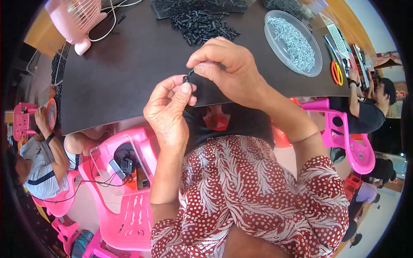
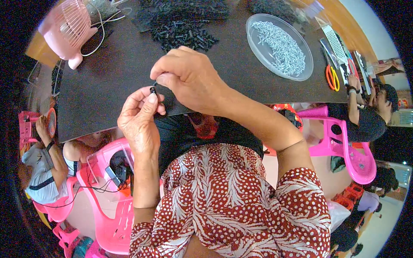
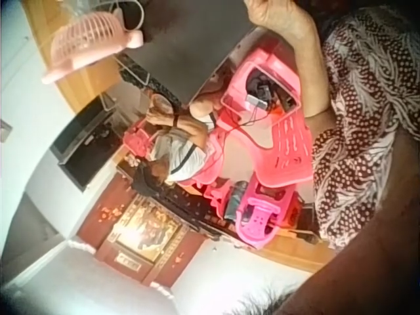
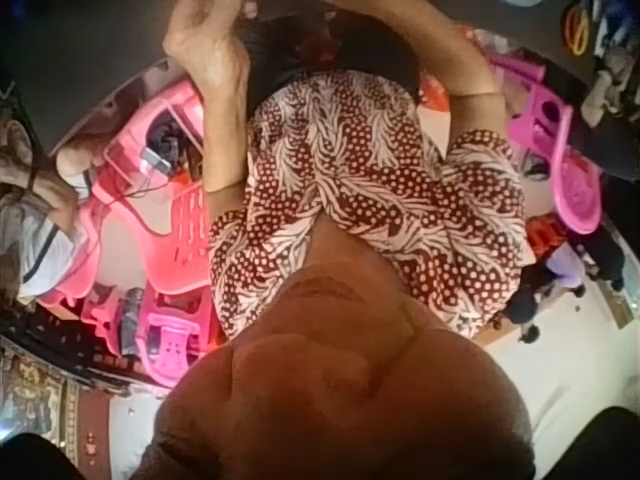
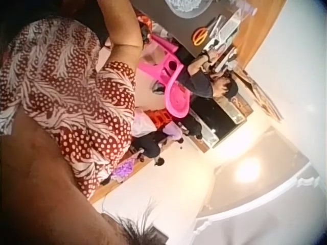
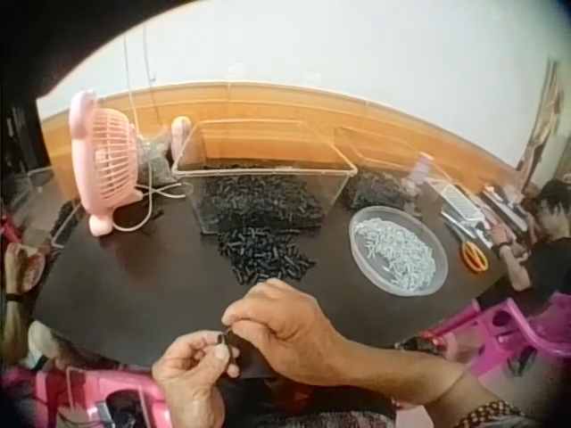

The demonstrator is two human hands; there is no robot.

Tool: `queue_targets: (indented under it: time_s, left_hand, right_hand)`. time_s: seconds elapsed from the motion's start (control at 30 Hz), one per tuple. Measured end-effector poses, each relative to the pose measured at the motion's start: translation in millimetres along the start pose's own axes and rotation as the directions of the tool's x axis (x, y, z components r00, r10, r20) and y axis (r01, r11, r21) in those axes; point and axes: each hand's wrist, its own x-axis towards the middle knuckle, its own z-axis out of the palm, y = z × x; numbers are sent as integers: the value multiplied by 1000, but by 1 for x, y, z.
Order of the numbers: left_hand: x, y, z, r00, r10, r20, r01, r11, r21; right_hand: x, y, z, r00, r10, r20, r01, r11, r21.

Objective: The person repeatedly picks up small metal pins from a dish and inserts them into black plastic parts by hand.

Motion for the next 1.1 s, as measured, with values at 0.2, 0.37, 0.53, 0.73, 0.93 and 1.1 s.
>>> queue_targets:
  time_s: [0.2, 0.37, 0.53, 0.73, 0.93, 1.1]
  left_hand:
    - [-3, 3, 4, 1000, -13, 20, 12, 998, 60]
    - [-4, 7, 3, 998, -56, 37, 55, 998, 44]
    - [-1, 4, -2, 986, -129, 107, 130, 991, -7]
    - [-7, 0, 7, 998, -52, 40, 46, 990, 136]
    - [-3, 2, 8, 982, -169, 82, 166, 985, 39]
    - [-4, 3, 12, 986, -156, 58, 151, 985, 87]
  right_hand:
    - [3, -3, -3, 985, -139, 97, 154, 975, -162]
    - [5, -11, -7, 968, -148, 203, 209, 923, -323]
    - [12, -5, -10, 963, -123, 239, 170, 967, -188]
    - [14, 0, -14, 952, -8, 307, 41, 994, -100]
    - [14, -1, -19, 944, 54, 325, -26, 996, -88]
    - [10, -7, -23, 911, 163, 380, -143, 986, -81]
